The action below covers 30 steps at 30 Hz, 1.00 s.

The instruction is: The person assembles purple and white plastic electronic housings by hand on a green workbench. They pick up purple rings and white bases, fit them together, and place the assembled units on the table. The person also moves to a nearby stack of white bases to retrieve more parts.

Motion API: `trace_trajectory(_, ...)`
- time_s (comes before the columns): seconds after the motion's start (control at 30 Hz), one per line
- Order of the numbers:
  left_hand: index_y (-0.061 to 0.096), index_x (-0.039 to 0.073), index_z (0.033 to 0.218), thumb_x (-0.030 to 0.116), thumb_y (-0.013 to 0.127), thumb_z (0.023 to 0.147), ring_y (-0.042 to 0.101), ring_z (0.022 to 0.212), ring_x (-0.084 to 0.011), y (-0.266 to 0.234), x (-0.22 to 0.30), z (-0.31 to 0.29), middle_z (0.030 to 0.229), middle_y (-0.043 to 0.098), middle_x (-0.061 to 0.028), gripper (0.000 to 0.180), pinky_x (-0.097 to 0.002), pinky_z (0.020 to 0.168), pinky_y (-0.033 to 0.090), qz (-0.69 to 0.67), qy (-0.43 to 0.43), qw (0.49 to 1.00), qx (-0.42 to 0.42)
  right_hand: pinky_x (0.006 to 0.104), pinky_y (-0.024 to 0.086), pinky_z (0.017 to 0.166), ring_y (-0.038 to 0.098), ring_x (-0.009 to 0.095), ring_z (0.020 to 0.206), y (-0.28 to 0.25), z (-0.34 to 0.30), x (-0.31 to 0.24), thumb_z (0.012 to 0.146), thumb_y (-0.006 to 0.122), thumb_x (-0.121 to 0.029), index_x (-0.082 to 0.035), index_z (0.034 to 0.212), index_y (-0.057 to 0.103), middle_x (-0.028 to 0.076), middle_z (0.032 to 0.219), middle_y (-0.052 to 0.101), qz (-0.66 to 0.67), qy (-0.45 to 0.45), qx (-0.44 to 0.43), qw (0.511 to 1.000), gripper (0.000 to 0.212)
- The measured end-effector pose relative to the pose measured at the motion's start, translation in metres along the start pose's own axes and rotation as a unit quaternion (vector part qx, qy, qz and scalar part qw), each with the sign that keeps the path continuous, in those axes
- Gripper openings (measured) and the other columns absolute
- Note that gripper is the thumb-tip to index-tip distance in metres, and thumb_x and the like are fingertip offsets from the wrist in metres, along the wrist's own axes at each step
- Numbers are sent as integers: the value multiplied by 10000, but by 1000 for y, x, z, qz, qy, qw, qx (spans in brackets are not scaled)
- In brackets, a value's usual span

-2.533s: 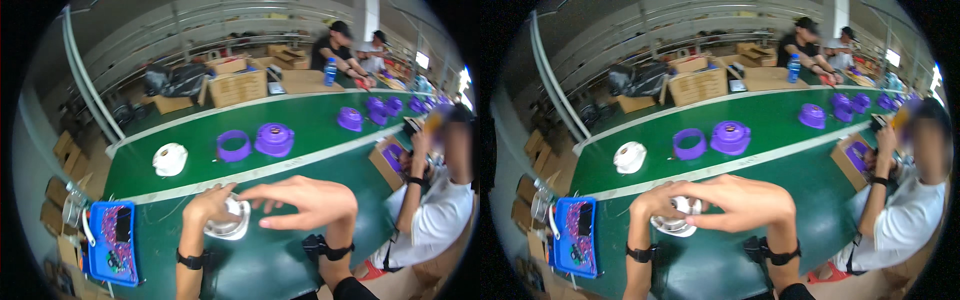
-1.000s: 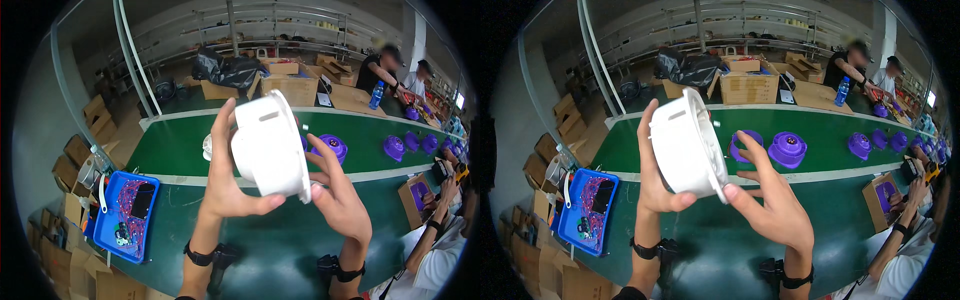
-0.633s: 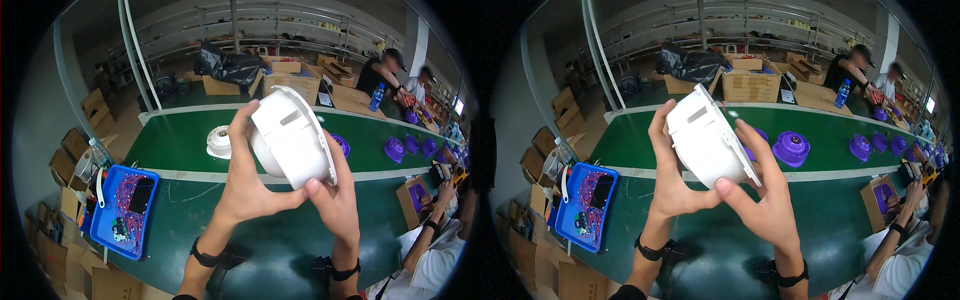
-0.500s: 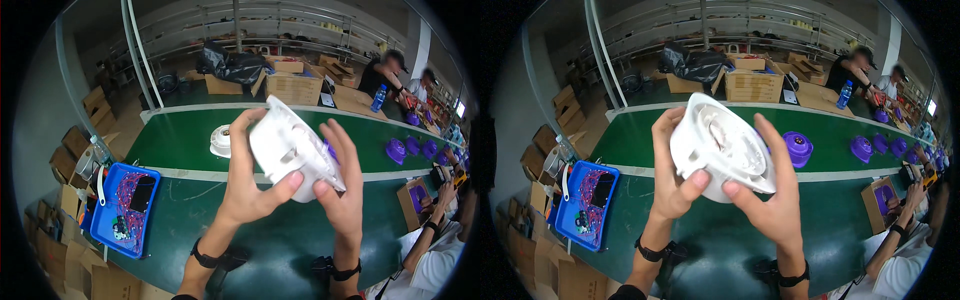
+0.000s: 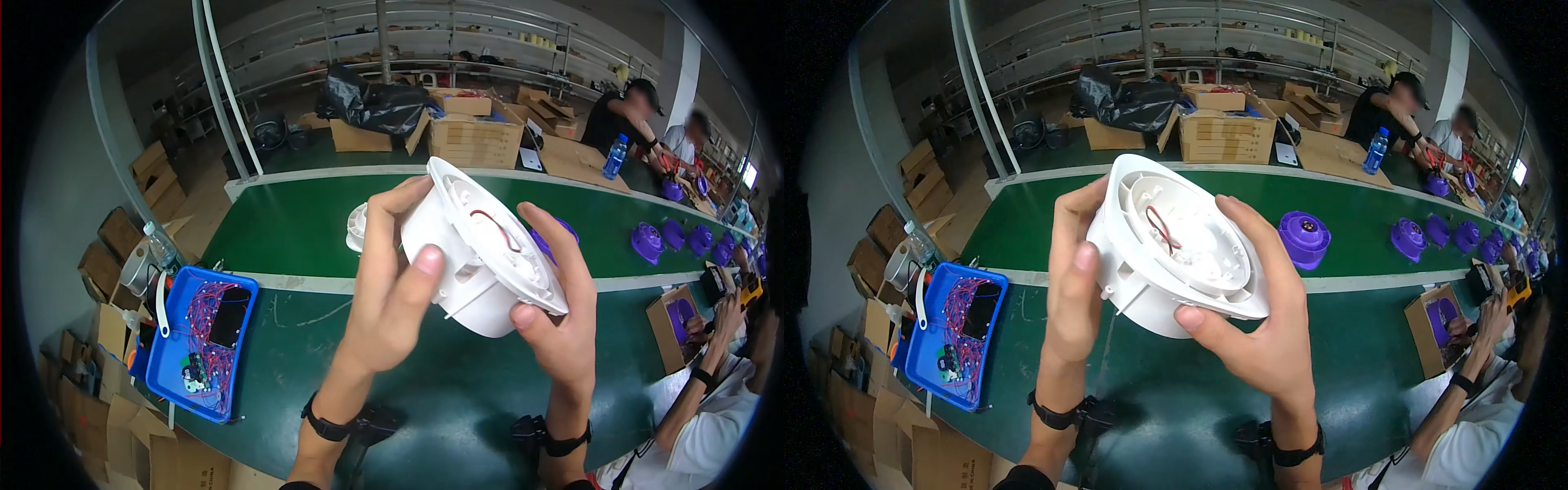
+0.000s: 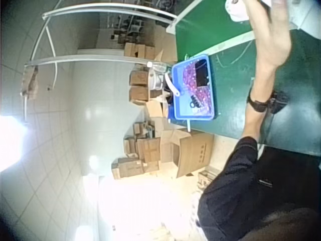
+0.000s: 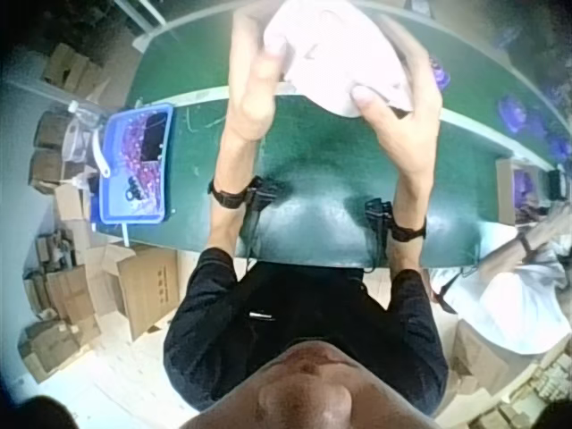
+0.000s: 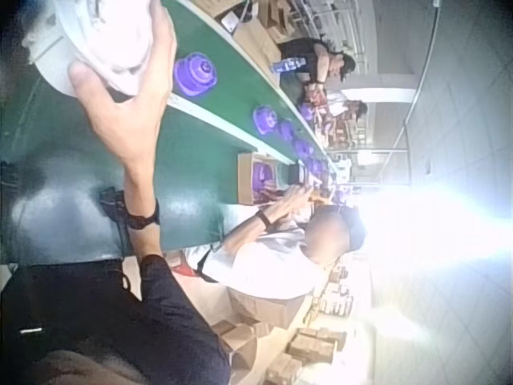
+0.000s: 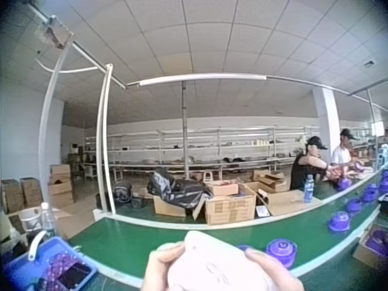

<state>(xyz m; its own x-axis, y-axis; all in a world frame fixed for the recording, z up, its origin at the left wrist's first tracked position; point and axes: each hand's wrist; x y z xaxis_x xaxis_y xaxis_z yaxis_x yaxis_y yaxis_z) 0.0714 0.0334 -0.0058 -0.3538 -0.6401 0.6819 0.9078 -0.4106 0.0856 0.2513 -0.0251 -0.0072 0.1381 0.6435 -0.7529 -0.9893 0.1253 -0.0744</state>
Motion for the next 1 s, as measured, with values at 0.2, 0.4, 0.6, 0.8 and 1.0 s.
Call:
trace_trajectory(0.2,361,-43,1417,303,610,929,464,1294,-277,-7,-2,6,1364,476,-216,648,-401,1104,346,-25,17,999,-18,400,383,1100,481,312,1334,-8,1,5,650,855,-311,64,1411,453,259,1411,475,24,-42,6,999,939)
trace_trajectory(0.4,104,-23,1560,481,792,715,307,1448,-341,-10,-8,1,1523,315,-251,1201,-433,1172,257,-130,-116,983,-52,449,353,1129,426,380,1382,-17,4,14,568,898,-390,32,1435,435,299,1504,355,-64,-144,-31,987,1069)
trace_trajectory(0.6,5,0,1566,521,777,702,285,1452,-341,-8,-15,-1,1547,257,-230,1270,-428,1184,222,-137,-121,979,-93,446,391,1129,408,351,1401,-18,5,17,551,930,-477,60,1477,317,284,1543,277,-60,-163,7,985,1234)
trace_trajectory(0.8,94,-20,1544,598,658,817,322,1415,-322,3,-19,-2,1478,337,-234,1108,-419,1161,240,-134,-100,981,-95,446,456,1080,533,354,1294,-14,7,-3,539,888,-669,35,1526,120,293,1529,326,60,-47,145,986,1436)
trace_trajectory(1.0,182,-3,1521,515,796,741,361,1388,-277,-9,-27,-5,1476,359,-163,1120,-412,1155,271,-189,-142,964,-119,439,453,1066,552,354,1272,-15,9,-12,585,833,-721,44,1514,192,349,1466,392,69,-31,157,985,1363)
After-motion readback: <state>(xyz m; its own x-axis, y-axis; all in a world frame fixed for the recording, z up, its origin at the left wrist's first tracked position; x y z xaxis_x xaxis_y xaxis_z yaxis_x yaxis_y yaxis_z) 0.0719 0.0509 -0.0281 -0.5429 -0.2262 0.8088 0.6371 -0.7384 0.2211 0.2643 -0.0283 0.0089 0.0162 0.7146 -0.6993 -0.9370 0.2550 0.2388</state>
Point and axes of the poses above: each hand's wrist, its own z-axis towards the middle knuckle, its own y-axis out of the palm, x = y × z
